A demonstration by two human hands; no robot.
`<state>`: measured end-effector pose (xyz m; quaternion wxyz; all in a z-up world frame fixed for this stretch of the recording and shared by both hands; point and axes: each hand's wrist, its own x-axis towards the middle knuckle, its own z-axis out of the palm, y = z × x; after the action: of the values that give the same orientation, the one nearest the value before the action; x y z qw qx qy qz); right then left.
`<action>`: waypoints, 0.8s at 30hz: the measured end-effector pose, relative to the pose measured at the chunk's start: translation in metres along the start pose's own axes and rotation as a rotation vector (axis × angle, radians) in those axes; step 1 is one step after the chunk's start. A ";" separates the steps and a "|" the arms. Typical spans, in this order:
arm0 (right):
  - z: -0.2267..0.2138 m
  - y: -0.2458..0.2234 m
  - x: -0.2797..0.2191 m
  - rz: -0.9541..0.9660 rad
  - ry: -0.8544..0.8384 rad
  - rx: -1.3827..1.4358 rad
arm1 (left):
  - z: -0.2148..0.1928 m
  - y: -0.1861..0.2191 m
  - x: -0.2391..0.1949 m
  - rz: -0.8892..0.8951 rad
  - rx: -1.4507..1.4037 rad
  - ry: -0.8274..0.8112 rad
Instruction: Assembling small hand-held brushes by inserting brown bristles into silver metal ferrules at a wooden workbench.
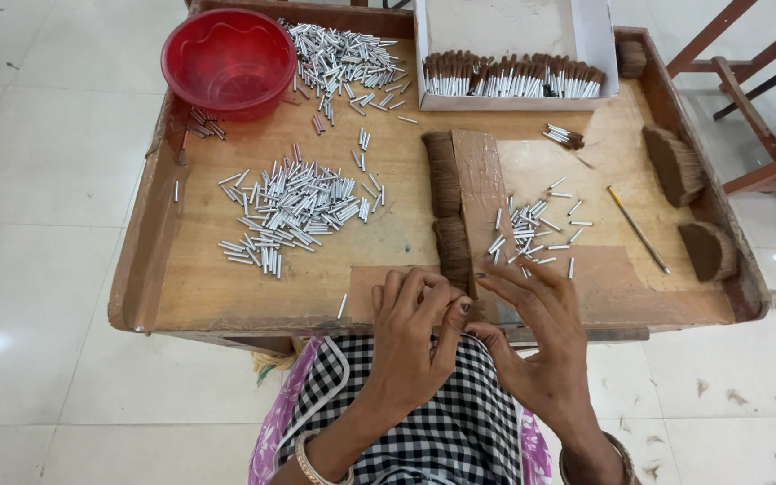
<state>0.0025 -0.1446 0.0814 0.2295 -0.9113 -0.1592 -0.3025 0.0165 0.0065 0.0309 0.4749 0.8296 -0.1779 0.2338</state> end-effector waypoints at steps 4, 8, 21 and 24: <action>0.023 0.022 -0.022 0.282 -0.051 0.468 | -0.004 0.000 -0.006 0.012 -0.046 -0.015; 0.021 0.014 -0.018 0.046 0.126 0.477 | -0.012 -0.004 -0.009 -0.093 -0.251 -0.016; 0.048 0.010 -0.029 0.057 0.046 0.478 | -0.043 -0.015 -0.036 -0.096 0.116 0.219; 0.051 0.003 -0.028 0.055 0.060 0.472 | -0.060 -0.019 -0.029 -0.242 0.541 0.292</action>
<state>0.0065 -0.1252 0.0267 0.4491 -0.8269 -0.1938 -0.2776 -0.0111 0.0696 0.0276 0.2818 0.8986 0.0603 0.3308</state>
